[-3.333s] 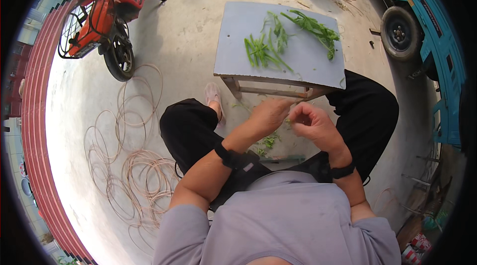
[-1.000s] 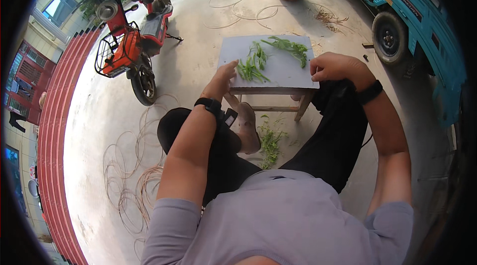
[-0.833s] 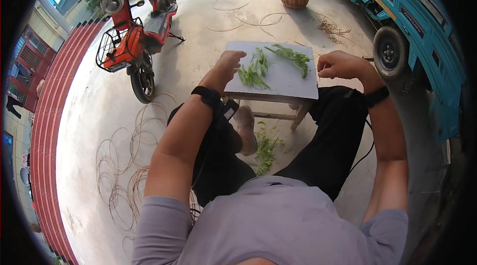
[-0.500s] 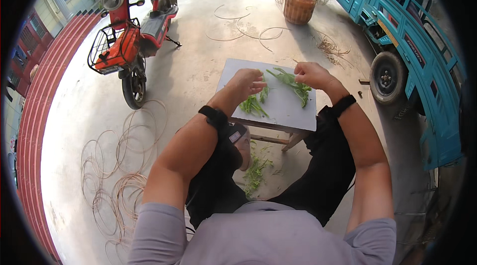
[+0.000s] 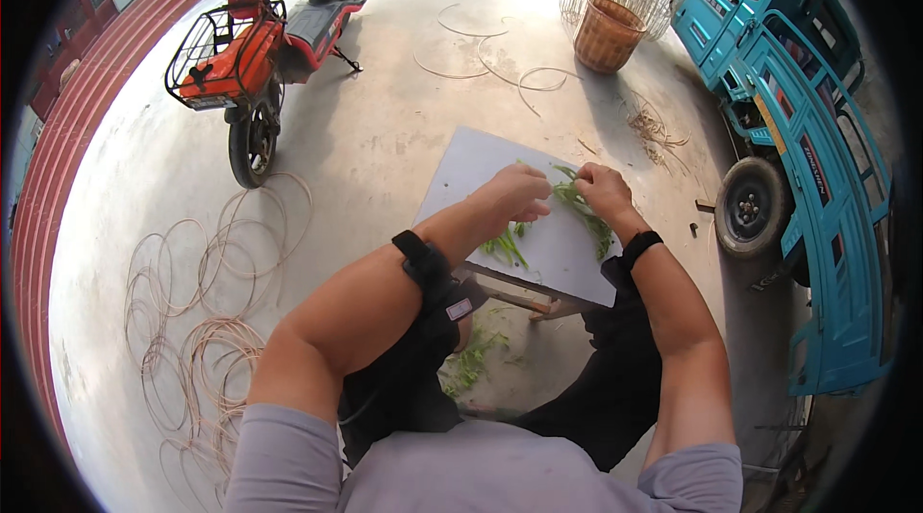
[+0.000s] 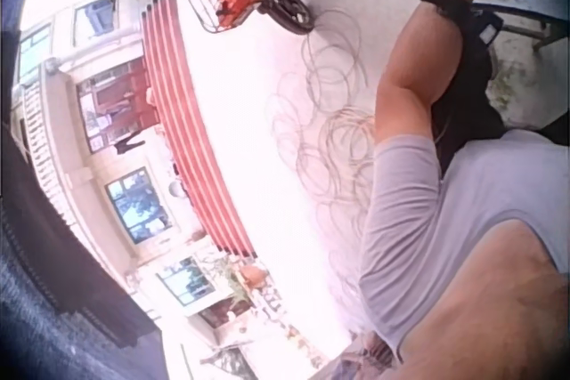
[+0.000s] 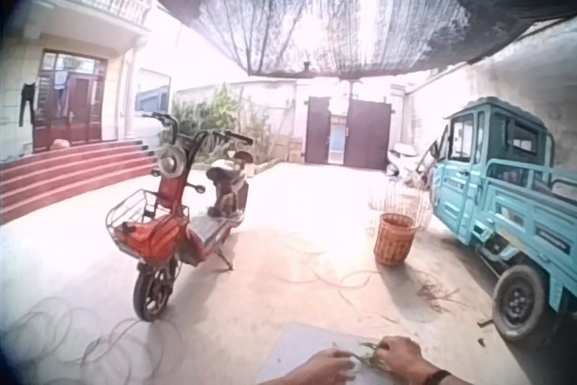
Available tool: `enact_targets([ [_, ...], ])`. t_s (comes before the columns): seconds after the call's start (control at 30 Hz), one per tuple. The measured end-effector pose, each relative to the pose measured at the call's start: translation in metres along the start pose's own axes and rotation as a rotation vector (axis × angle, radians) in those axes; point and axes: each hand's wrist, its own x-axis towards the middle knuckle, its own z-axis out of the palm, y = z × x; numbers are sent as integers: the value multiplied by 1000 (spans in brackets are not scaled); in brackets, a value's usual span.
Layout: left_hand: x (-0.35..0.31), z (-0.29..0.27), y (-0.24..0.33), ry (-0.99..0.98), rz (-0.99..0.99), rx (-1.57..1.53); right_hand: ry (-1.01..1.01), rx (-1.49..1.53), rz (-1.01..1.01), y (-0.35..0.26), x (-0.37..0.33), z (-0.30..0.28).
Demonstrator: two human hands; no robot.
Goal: The recorder picks leaves from vegetable stems while seated outdoors.
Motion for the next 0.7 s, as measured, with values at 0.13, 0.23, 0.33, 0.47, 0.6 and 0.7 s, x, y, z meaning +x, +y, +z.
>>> enact_targets([
  [0.13,11,-7,-14,-87,156,121,51,136,-28,-2,-8,-17],
  [0.23,-1,10,2,24,11,32,235,227,-128,-8,-23,-45],
  [0.33,-8,11,5,66,94,62,330,401,-237,-27,-43,-72],
  [0.47,-31,20,12,35,327,27,107,878,-255,-56,-82,-86],
  [0.6,-44,19,13,-42,451,22,-127,1091,-204,-68,-113,-70],
  [0.7,-45,17,10,-19,464,41,-182,1137,-208,-71,-123,-65],
])
